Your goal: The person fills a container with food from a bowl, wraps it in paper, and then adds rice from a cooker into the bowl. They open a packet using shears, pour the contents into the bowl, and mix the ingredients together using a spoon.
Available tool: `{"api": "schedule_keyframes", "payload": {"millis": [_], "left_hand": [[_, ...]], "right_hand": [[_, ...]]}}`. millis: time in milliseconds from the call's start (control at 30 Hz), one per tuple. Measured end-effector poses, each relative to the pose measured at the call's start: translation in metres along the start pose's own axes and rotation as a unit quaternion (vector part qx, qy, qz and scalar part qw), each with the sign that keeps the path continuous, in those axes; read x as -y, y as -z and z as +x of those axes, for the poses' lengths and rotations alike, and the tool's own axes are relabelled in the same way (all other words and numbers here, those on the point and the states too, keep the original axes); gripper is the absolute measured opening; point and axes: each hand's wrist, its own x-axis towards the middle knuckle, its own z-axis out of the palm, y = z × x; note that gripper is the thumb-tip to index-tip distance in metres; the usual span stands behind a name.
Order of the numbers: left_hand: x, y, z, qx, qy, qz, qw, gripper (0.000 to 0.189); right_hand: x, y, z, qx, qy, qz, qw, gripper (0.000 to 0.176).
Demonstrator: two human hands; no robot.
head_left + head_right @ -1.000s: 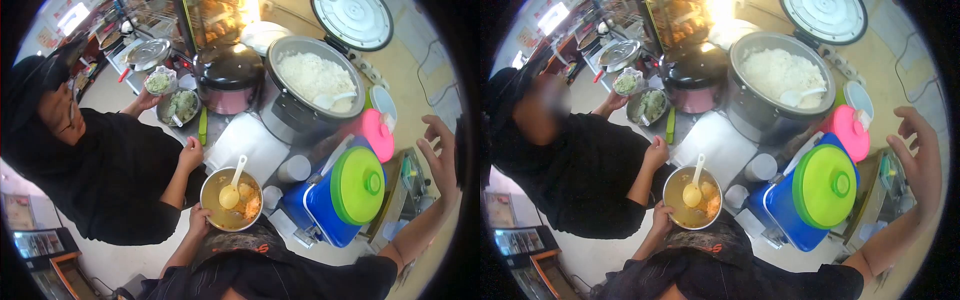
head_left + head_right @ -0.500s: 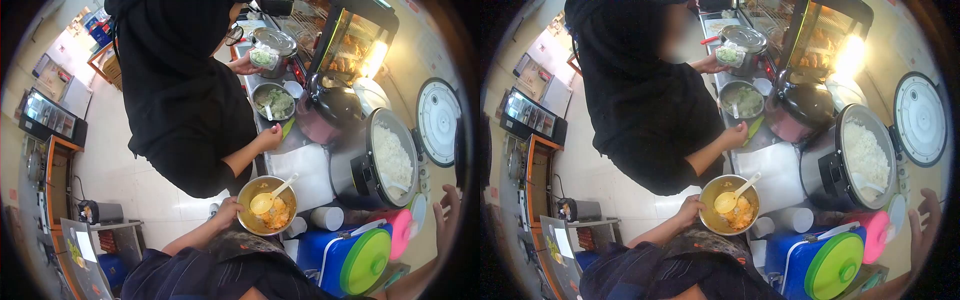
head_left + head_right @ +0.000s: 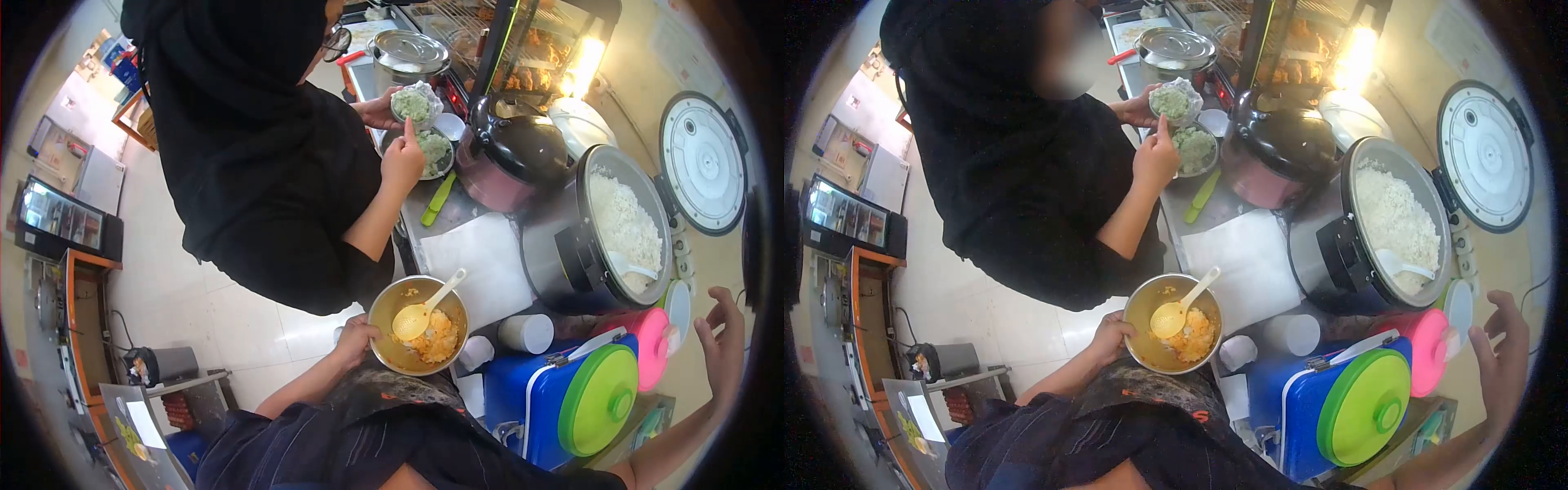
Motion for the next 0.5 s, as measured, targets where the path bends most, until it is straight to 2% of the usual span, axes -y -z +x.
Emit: {"api": "schedule_keyframes", "payload": {"millis": [467, 500], "left_hand": [[0.003, -0.012, 0.014, -0.003, -0.005, 0.011, 1.0, 0.023], [-0.002, -0.016, 0.01, -0.015, -0.007, 0.007, 1.0, 0.024]], "right_hand": [[-0.002, -0.005, 0.004, -0.013, -0.005, -0.001, 1.0, 0.052], [0.0, -0.003, 0.008, 0.008, -0.011, 0.004, 1.0, 0.051]]}}
